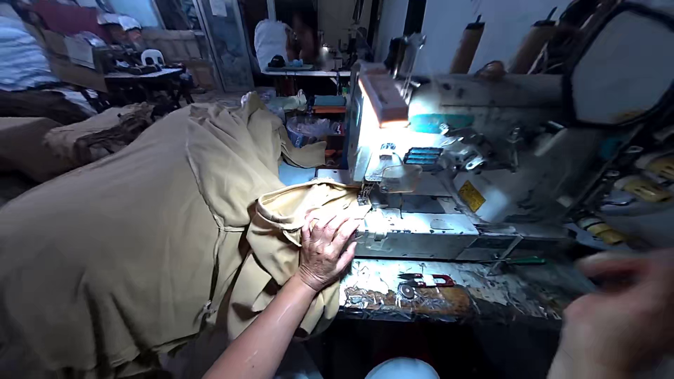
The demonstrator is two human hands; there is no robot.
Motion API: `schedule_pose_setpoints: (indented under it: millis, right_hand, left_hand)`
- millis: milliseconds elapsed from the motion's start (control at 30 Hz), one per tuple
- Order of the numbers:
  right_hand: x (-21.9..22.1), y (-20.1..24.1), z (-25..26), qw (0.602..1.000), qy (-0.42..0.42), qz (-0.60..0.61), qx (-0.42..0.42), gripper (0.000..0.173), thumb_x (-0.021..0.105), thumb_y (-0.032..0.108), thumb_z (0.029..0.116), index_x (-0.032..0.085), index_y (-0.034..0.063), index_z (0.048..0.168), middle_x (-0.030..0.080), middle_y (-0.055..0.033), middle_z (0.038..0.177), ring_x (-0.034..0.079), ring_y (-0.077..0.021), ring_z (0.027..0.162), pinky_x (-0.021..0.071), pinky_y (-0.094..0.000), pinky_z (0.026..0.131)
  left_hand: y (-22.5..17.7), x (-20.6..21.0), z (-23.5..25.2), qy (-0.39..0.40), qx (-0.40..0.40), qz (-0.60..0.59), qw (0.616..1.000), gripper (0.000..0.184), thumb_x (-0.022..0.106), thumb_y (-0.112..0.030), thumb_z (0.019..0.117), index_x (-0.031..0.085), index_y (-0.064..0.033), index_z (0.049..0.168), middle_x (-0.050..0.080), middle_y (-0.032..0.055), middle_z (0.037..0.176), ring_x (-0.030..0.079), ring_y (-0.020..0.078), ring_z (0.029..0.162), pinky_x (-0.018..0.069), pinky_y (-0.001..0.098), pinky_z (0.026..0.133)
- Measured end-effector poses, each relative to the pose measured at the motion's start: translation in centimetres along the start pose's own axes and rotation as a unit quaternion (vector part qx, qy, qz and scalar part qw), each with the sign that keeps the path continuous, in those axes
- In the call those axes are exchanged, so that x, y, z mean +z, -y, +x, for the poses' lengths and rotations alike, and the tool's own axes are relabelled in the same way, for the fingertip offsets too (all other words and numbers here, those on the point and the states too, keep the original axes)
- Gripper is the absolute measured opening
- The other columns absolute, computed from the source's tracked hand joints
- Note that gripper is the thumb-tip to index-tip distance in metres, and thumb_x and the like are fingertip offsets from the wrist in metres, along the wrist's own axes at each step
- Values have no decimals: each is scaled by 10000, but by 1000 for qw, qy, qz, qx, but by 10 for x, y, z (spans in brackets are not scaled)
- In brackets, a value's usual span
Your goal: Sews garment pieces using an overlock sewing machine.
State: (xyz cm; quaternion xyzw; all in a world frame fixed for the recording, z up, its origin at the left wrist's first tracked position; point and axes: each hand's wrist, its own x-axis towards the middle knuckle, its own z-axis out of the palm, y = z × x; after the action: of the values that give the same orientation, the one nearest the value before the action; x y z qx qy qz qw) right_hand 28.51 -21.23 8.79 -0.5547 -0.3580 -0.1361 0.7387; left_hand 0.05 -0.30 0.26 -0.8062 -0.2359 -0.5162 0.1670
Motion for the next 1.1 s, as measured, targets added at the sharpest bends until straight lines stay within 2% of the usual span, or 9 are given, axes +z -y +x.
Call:
schedule_pose_setpoints:
  millis: [33,100,233,333,533,667,767,900,1100]
  right_hand:
    - [6,0,-32,998,58,-29,-15,341,426,133,1077,614,90,796,638,172,657,626,68,624,563,-166,656]
    - [16,-13,-77,975,190,-97,-58,337,545,101,1010,708,-77,775,705,-38,679,683,-42,635,588,-237,690]
    - [37,-27,-93,839,486,-233,-70,306,634,-2,926,730,-43,1214,713,-313,1097,679,-511,1045,503,-658,944]
    - [53,-17,-84,749,578,-315,-70,404,658,-38,885,710,14,1282,665,-323,1222,580,-545,1223,442,-666,1029]
    - [56,-11,-82,677,624,-384,-65,524,680,22,892,619,41,1412,595,-363,1291,569,-560,1221,498,-655,946]
    - [40,5,-88,677,588,-435,-77,473,609,-30,914,645,31,1381,646,-346,1189,686,-539,940,544,-657,755]
    - [19,19,-84,761,531,-363,-91,404,528,43,955,680,8,1328,675,-339,1075,692,-522,831,532,-656,671]
    - [47,31,-82,867,360,-268,-215,456,452,402,1061,787,119,1189,721,-180,892,659,-299,614,488,-431,483]
    - [169,65,-91,844,374,-281,-263,249,677,235,972,753,39,1106,687,-185,922,686,-369,726,526,-512,561]
  left_hand:
    - [-2,-5,5,8,-10,2,1000,330,558,-374,990,722,-233,1239,705,20,1275,603,229,1228,312,477,1109]
    - [-7,-23,21,38,-43,17,998,351,571,-360,981,737,-199,1246,704,51,1301,621,294,1242,372,549,1078]
    - [-11,-61,82,294,-130,27,947,413,497,-287,1001,673,-182,1360,610,79,1440,435,329,1455,164,683,1186]
    - [-15,-66,124,491,-142,55,858,449,411,-281,1066,559,-114,1456,551,133,1479,436,334,1424,255,562,1171]
    - [19,-10,128,400,-153,35,903,275,566,-122,1018,686,-25,1245,664,180,1289,600,381,1242,477,557,1010]
    - [83,-15,147,444,-367,102,811,379,531,-64,1012,568,-17,1386,574,247,1395,601,465,1218,505,652,907]
    - [111,-76,126,378,-379,9,845,307,534,-179,1056,629,31,1259,657,294,1202,635,459,1151,475,655,956]
    - [89,-168,91,319,-329,-273,846,62,638,-78,967,699,-72,956,688,-9,822,638,40,736,541,234,699]
    - [77,-183,77,295,-298,-320,850,71,682,-82,933,724,-122,891,706,-54,802,636,1,700,524,171,644]
